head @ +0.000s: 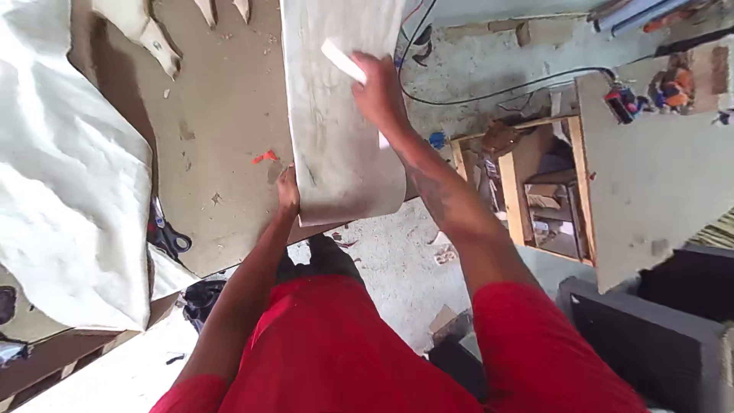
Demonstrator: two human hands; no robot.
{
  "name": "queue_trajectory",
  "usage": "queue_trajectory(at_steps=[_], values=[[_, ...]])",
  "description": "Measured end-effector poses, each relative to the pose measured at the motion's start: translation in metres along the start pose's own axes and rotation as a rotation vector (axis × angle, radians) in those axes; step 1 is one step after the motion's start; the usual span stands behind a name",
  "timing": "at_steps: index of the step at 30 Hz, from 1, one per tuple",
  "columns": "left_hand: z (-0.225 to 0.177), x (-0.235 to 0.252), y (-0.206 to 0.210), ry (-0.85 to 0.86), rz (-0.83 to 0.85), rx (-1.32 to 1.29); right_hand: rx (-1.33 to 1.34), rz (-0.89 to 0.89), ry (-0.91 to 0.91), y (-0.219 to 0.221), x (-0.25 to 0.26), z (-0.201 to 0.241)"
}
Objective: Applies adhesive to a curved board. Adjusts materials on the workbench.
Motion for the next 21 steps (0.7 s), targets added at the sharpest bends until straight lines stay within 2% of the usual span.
queue_trajectory(at_steps=[2, 4, 7, 10, 13, 19, 21], values=[[-0.001, 0.004, 0.002, 0.000, -0.007, 0.010, -0.061, -0.036, -0.098, 0.038, 0.076, 0.007], [0.002, 0.006, 0.001, -0.015, -0.022, 0.005, -0.132, -0.013, -0.122, 0.076, 0.119, 0.018], [0.005, 0.005, 0.000, -0.043, -0.041, -0.027, -0.192, 0.178, -0.119, 0.110, 0.107, 0.036], [0.007, 0.005, 0.000, -0.044, -0.052, -0.016, -0.234, 0.374, -0.128, 0.113, 0.051, 0.051], [0.001, 0.008, 0.005, -0.032, -0.048, -0.006, -0.244, 0.490, -0.121, 0.094, -0.013, 0.061], [0.004, 0.006, 0.001, -0.034, -0.032, -0.003, -0.240, 0.690, -0.106, 0.029, -0.163, 0.113], [0.007, 0.007, 0.001, -0.012, -0.005, -0.019, -0.198, 0.745, -0.103, 0.008, -0.186, 0.118]])
Point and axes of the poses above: each hand's wrist, its own x-axis towards the middle knuckle, its own y-axis out of the palm, z = x × y, the point moved 2 cm from there along x, towards the middle knuckle, and after that the axes turned 7 degrees about -x, right-handed, at the moved point
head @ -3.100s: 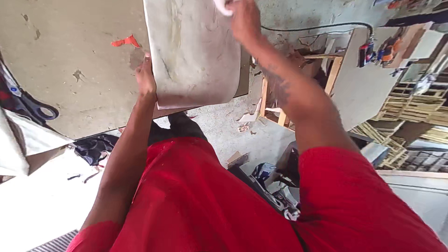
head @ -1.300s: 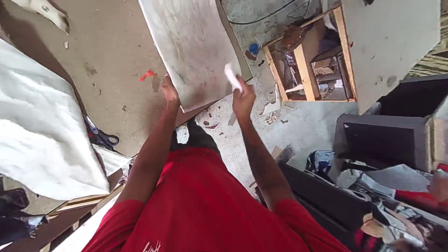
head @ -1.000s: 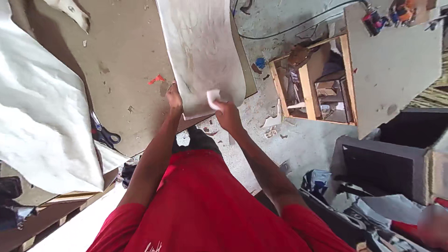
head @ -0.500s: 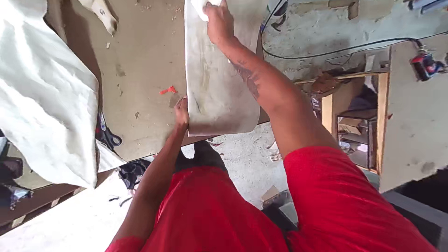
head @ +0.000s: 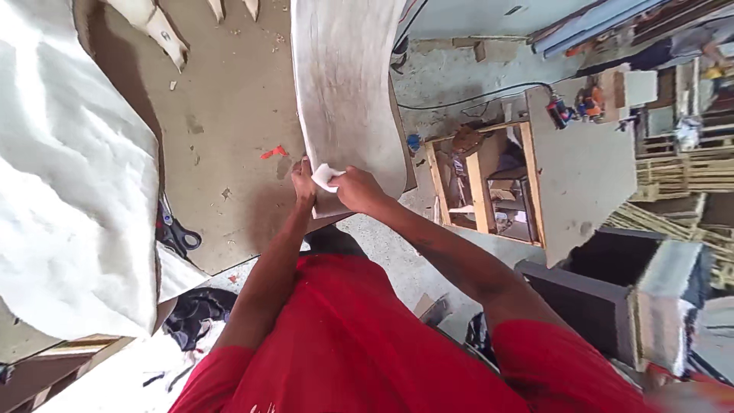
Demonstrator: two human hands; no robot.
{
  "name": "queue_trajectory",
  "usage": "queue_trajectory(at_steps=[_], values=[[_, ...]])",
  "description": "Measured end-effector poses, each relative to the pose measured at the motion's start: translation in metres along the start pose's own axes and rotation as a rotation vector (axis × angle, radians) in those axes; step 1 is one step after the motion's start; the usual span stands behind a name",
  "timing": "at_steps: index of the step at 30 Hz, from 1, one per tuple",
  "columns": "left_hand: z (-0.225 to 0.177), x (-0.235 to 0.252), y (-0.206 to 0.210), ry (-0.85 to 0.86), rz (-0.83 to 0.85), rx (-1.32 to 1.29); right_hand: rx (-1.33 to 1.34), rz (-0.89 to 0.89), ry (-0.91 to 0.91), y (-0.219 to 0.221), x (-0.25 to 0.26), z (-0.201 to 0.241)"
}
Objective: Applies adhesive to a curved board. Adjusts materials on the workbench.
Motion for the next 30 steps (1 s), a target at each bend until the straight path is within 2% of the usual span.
queue_trajectory(at_steps=[2, 4, 7, 9, 11, 13, 16, 18, 19, 21, 23, 24, 26, 28, 30], values=[[0.000, 0.000, -0.001, 0.004, 0.013, -0.007, 0.068, -0.120, 0.031, -0.027, -0.012, -0.017], [-0.005, -0.002, 0.001, -0.015, 0.009, 0.016, 0.049, -0.361, 0.104, -0.077, -0.003, -0.049], [-0.006, -0.002, 0.000, -0.003, 0.014, 0.067, -0.001, -0.682, 0.174, -0.131, 0.064, -0.109], [-0.006, -0.001, 0.003, 0.006, 0.006, 0.085, -0.019, -0.775, 0.194, -0.126, 0.127, -0.145], [-0.008, 0.002, 0.006, 0.007, -0.020, 0.063, -0.038, -0.675, 0.202, -0.090, 0.184, -0.163], [-0.007, 0.001, 0.005, 0.003, -0.030, 0.045, -0.052, -0.538, 0.163, -0.049, 0.213, -0.166], [-0.002, -0.008, 0.009, -0.026, -0.045, 0.044, 0.002, -0.319, 0.067, -0.058, 0.219, -0.191], [-0.008, -0.007, 0.012, -0.016, -0.047, 0.059, 0.138, -0.204, 0.028, -0.101, 0.228, -0.218], [-0.009, -0.006, 0.015, -0.008, -0.054, 0.058, 0.212, -0.206, 0.034, -0.131, 0.228, -0.225], [-0.010, -0.007, 0.014, -0.005, -0.067, 0.051, 0.346, -0.294, 0.063, -0.186, 0.210, -0.228], [-0.008, -0.008, 0.015, 0.000, -0.081, 0.031, 0.249, -0.425, 0.061, -0.224, 0.188, -0.230], [-0.008, -0.009, 0.014, -0.003, -0.077, 0.027, 0.168, -0.480, 0.068, -0.229, 0.177, -0.228], [-0.010, -0.007, 0.016, -0.001, -0.067, 0.022, 0.072, -0.539, 0.081, -0.204, 0.161, -0.217], [-0.009, -0.007, 0.017, -0.003, -0.059, 0.009, 0.020, -0.541, 0.043, -0.127, 0.158, -0.198], [-0.010, -0.006, 0.015, -0.002, -0.062, 0.001, -0.003, -0.459, -0.041, -0.041, 0.162, -0.175]])
Point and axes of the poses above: each hand's wrist, its own x-axis towards the middle knuckle, its own y-axis out of the palm, z = x × y, the point moved 2 cm from there along x, towards the middle knuckle, and after that the axes turned 7 degrees about -x, right-handed, at the moved point
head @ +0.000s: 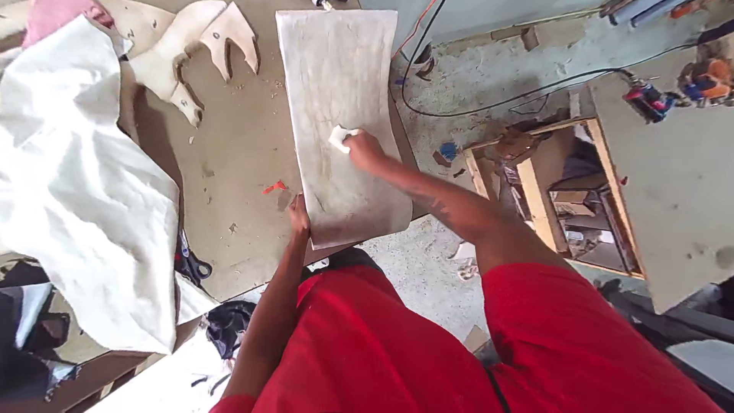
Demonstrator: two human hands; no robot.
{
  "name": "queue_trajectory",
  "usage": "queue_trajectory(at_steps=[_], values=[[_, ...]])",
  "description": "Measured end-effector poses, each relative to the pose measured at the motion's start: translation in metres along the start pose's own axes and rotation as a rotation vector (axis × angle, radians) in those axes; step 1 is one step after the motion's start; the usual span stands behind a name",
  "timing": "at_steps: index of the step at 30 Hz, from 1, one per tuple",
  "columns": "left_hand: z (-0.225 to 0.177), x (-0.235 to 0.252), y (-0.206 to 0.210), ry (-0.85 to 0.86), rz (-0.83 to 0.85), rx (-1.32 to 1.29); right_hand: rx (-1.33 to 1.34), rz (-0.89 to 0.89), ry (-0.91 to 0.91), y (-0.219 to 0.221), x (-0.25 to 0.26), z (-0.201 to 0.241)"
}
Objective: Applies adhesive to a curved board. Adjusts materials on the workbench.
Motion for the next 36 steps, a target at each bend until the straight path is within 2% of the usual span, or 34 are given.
queue_trajectory(at_steps=[1, 4, 5, 8, 10, 12, 13, 16, 19, 21, 23, 25, 28, 30, 31, 33, 35, 36], values=[[-0.001, 0.000, -0.002, -0.005, 0.000, 0.008, -0.009, 0.111, -0.014, 0.014, -0.007, 0.006], [0.002, -0.010, -0.002, -0.011, -0.005, 0.030, -0.011, 0.458, -0.077, -0.007, 0.017, -0.010], [-0.001, -0.009, -0.001, 0.000, -0.004, 0.044, -0.031, 0.504, -0.117, -0.023, 0.027, -0.010], [-0.005, -0.006, 0.005, 0.019, 0.010, 0.052, 0.039, 0.408, -0.135, -0.082, 0.022, 0.006], [0.000, -0.004, 0.000, 0.015, 0.006, 0.040, 0.093, 0.231, -0.064, -0.111, -0.006, 0.024], [0.003, -0.002, -0.006, 0.005, 0.004, 0.016, 0.059, 0.093, 0.051, -0.106, -0.043, 0.042], [0.001, 0.001, -0.002, 0.007, 0.014, -0.001, 0.031, 0.058, 0.084, -0.087, -0.061, 0.048], [0.003, 0.002, -0.003, 0.003, 0.038, -0.024, -0.031, 0.177, 0.030, -0.012, -0.107, 0.070], [0.008, -0.007, -0.009, 0.000, 0.029, -0.009, 0.003, 0.386, -0.049, -0.019, -0.104, 0.059], [0.003, -0.002, 0.000, 0.014, 0.045, -0.005, 0.018, 0.410, -0.088, -0.051, -0.090, 0.044], [0.006, -0.006, -0.002, 0.003, 0.030, -0.002, 0.103, 0.363, -0.050, -0.079, -0.086, 0.038], [0.006, -0.005, -0.002, 0.007, 0.022, -0.009, 0.190, 0.216, 0.039, -0.115, -0.081, 0.028], [0.006, -0.006, -0.003, 0.015, 0.020, 0.009, 0.188, -0.202, 0.182, -0.140, -0.068, -0.001], [0.007, -0.005, 0.001, 0.012, 0.026, 0.020, 0.178, -0.583, 0.159, -0.141, -0.038, -0.029], [0.007, -0.005, 0.000, 0.010, 0.023, 0.029, 0.162, -0.715, 0.112, -0.137, -0.016, -0.043], [0.005, -0.006, -0.001, 0.017, 0.015, 0.060, 0.129, -0.804, 0.044, -0.117, 0.036, -0.075], [0.003, -0.003, 0.003, 0.037, 0.011, 0.080, 0.079, -0.741, 0.045, -0.086, 0.093, -0.109], [0.002, -0.002, 0.005, 0.046, 0.008, 0.083, 0.043, -0.653, 0.070, -0.064, 0.116, -0.124]])
Point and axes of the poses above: each hand's wrist, its own x-axis towards the middle knuckle, its own y-axis out of the palm, z = x × y, the point moved 2 cm from there along x, towards the middle knuckle, and after that the axes turned 7 degrees about -x, right-handed, at the moved point
